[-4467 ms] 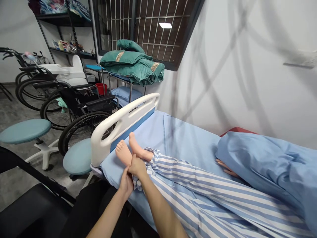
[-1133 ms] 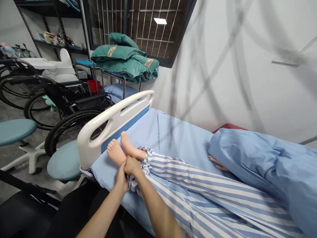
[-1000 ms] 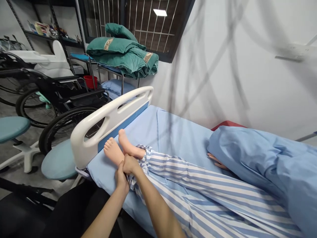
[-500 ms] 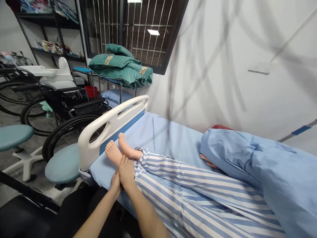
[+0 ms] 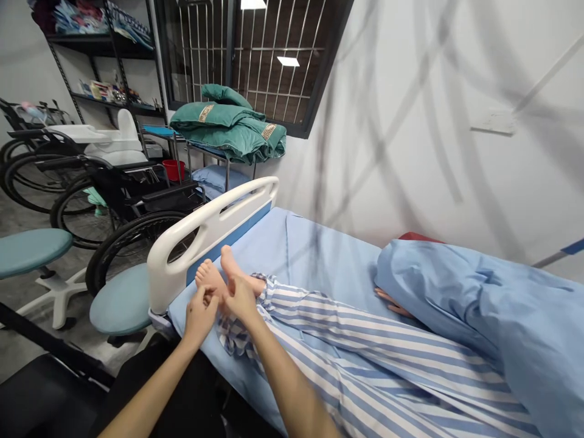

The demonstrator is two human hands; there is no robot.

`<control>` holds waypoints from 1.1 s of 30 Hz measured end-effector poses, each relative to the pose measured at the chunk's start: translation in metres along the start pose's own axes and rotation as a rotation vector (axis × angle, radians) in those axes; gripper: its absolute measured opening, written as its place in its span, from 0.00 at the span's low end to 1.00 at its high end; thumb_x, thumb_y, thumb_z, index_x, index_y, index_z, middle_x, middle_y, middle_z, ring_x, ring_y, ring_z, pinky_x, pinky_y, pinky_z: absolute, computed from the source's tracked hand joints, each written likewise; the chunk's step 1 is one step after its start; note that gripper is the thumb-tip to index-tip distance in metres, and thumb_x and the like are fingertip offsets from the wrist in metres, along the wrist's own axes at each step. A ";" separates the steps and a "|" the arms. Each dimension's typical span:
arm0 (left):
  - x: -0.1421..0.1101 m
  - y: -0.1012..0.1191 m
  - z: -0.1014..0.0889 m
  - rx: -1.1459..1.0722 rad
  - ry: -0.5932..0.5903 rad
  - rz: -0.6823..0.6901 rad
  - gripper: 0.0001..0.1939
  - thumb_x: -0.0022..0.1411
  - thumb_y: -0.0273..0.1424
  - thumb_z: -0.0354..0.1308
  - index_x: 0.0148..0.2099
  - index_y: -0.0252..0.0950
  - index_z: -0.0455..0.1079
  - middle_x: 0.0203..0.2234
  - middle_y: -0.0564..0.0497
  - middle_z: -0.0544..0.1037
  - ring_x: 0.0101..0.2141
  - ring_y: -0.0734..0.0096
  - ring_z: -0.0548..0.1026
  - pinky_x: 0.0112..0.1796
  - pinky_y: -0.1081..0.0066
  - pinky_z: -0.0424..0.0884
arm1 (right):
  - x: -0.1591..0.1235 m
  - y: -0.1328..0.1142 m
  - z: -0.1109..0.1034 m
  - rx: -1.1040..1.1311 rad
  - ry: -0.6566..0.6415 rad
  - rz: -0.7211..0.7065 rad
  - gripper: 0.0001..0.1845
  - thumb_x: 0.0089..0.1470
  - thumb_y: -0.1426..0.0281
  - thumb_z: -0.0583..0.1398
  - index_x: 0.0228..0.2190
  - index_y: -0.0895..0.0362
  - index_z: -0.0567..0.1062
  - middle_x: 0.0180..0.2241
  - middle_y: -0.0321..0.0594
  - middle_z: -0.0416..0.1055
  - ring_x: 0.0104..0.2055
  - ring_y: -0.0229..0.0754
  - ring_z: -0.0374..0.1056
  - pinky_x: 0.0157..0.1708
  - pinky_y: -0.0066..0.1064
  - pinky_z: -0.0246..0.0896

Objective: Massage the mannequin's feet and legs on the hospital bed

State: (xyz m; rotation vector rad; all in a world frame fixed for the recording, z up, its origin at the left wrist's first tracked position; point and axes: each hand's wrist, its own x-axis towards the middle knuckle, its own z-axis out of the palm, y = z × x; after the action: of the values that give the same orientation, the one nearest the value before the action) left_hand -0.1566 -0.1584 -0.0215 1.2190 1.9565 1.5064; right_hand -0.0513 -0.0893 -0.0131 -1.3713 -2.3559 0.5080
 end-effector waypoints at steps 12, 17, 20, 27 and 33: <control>0.091 0.063 0.033 0.697 -0.250 0.476 0.17 0.55 0.28 0.50 0.48 0.34 0.65 0.52 0.42 0.63 0.52 0.56 0.58 0.51 0.61 0.55 | 0.056 0.046 0.028 -0.318 -0.135 0.156 0.22 0.47 0.63 0.57 0.43 0.61 0.64 0.41 0.50 0.69 0.45 0.50 0.64 0.43 0.36 0.52; 0.123 0.067 0.040 0.735 -0.355 0.287 0.12 0.55 0.27 0.52 0.43 0.31 0.67 0.44 0.37 0.70 0.50 0.52 0.63 0.49 0.58 0.57 | 0.051 0.041 0.025 -0.321 -0.114 0.172 0.22 0.44 0.63 0.59 0.41 0.60 0.64 0.43 0.52 0.68 0.46 0.51 0.64 0.43 0.39 0.52; 0.141 0.068 0.041 0.703 -0.395 0.164 0.08 0.56 0.31 0.54 0.37 0.32 0.70 0.36 0.40 0.74 0.45 0.57 0.69 0.46 0.60 0.61 | 0.048 0.037 0.022 -0.309 -0.093 0.178 0.21 0.43 0.66 0.59 0.41 0.60 0.65 0.42 0.52 0.68 0.45 0.51 0.64 0.43 0.39 0.52; 0.155 0.066 0.059 0.702 -0.391 0.180 0.17 0.60 0.39 0.51 0.43 0.31 0.68 0.39 0.46 0.73 0.41 0.67 0.71 0.44 0.58 0.66 | 0.047 0.041 0.027 -0.304 -0.046 0.139 0.23 0.41 0.67 0.61 0.40 0.60 0.65 0.42 0.51 0.68 0.45 0.51 0.63 0.42 0.37 0.52; 0.158 0.056 0.069 0.879 -0.492 0.171 0.08 0.55 0.23 0.51 0.32 0.26 0.72 0.32 0.31 0.74 0.46 0.44 0.69 0.43 0.52 0.61 | 0.047 0.045 0.032 -0.298 -0.027 0.147 0.22 0.41 0.66 0.61 0.40 0.60 0.64 0.42 0.51 0.68 0.45 0.51 0.63 0.43 0.37 0.50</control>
State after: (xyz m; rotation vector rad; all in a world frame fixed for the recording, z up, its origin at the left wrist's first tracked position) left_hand -0.1701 0.0124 0.0368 1.8963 2.2189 0.2606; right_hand -0.0549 -0.0309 -0.0567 -1.6872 -2.4384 0.2199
